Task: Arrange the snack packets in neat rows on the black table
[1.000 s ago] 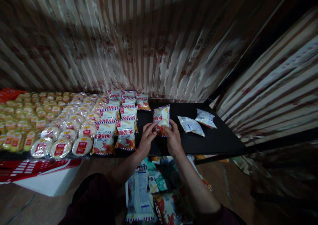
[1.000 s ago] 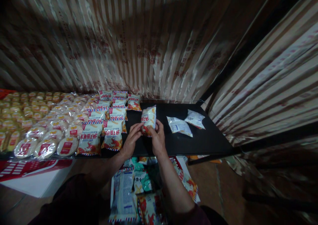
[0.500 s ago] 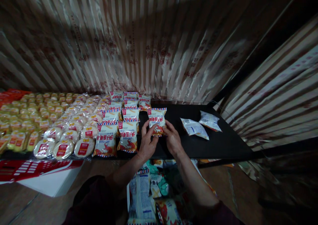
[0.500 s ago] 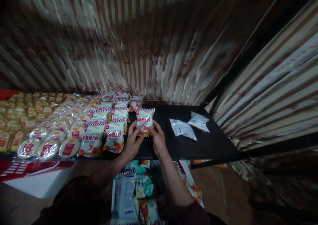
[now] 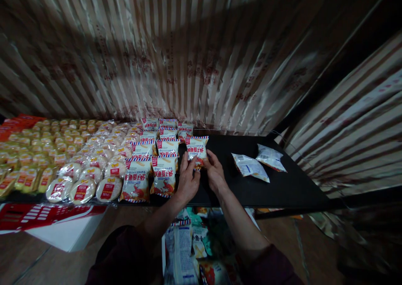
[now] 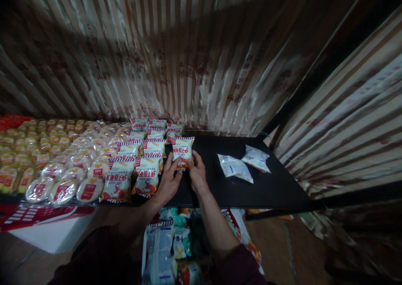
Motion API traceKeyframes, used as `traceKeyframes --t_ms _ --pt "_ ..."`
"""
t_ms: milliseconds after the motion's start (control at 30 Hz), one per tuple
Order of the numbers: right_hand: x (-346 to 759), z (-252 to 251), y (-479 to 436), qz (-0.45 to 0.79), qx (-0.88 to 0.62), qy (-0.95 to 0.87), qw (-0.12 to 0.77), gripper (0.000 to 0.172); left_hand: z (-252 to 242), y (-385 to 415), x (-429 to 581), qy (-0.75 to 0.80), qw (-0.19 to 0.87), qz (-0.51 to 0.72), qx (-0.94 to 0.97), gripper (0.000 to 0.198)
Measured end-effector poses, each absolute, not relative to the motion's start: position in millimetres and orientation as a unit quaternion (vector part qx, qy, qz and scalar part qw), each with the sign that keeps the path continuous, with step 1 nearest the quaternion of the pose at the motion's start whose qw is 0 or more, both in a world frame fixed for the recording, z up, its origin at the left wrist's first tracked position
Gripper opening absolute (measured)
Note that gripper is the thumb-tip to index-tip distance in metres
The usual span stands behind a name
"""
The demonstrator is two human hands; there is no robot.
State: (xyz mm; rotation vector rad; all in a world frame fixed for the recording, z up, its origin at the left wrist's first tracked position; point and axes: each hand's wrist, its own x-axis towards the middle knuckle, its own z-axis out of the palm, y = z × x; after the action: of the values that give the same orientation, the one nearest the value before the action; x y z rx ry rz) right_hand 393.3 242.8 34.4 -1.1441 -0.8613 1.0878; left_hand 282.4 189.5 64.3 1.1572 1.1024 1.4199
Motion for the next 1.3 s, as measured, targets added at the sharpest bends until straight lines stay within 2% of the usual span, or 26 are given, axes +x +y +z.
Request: traceKeyframes --t_ms 267,600,900,1067,1300 --pt "387.9 35.1 260.6 0.495 -0.495 -0.377 0.606 0.060 57.7 198.2 281.3 0.468 0.449 0.589 0.483 0.047" --pt "382.8 29.0 275.8 0.521 -0.488 -0.371 0.594 0.058 53.5 203.4 278.9 0.572 0.339 0.440 0.603 0.054" --pt "378.1 19.4 286.9 0.490 -0.510 -0.417 0.571 0.055 50.4 207.1 276.3 0.582 0.336 0.435 0.600 0.053" --pt "376.3 14.4 290.0 0.429 -0.538 -0.482 0.543 0.050 50.8 209.0 276.0 0.589 0.340 0.429 0.594 0.054" --pt "382.3 18.5 288.0 0.236 -0.590 -0.621 0.458 0.044 47.5 209.8 275.9 0.593 0.333 0.410 0.608 0.056"
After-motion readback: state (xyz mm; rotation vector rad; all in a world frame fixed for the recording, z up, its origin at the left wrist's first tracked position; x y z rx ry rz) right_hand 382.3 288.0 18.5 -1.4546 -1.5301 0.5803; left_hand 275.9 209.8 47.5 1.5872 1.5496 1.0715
